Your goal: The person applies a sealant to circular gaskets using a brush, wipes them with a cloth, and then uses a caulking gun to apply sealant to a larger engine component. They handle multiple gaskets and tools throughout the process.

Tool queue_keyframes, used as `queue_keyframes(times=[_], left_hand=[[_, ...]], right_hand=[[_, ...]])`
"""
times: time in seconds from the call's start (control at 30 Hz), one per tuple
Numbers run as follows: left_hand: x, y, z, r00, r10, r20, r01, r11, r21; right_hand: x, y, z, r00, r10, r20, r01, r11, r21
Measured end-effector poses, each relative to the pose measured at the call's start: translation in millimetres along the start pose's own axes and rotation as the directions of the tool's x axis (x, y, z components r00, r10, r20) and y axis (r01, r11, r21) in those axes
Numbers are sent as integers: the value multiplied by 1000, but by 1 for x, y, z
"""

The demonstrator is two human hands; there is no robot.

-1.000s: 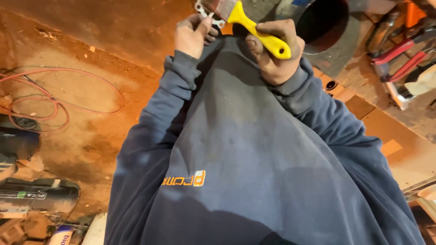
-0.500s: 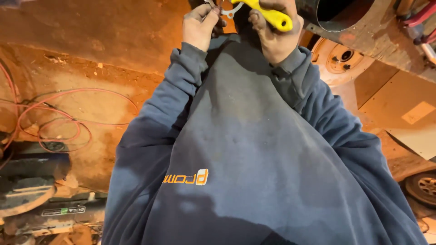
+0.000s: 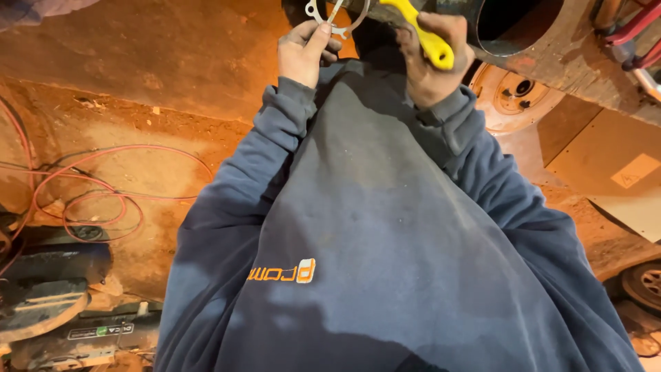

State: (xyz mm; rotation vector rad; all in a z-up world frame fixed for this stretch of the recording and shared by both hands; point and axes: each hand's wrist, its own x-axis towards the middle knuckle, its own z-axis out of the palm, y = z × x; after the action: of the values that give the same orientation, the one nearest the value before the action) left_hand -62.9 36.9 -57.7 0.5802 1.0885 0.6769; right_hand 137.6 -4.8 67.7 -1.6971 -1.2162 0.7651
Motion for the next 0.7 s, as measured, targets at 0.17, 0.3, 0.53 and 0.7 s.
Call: queue_keyframes(times=[0.17,0.3,0.53,0.7], left_hand=[[3,-11,-1,999,-25,-21,24,999,-30],[1,-7,-1,999,-17,-42,15,999,-51],[10,-38,-2,998,-8,-68,4,998,-63],[11,-33,-2,999,40,-36,-43,995,-95]], right_hand=[[8,-15,9,970,-160,180,177,981,-82],[8,-2,2,999,-1,40,3,999,-46],[16,-29,14,961,-126,245,132,991,-7],[16,-15,-6,993,-53,105,73,977,-201]])
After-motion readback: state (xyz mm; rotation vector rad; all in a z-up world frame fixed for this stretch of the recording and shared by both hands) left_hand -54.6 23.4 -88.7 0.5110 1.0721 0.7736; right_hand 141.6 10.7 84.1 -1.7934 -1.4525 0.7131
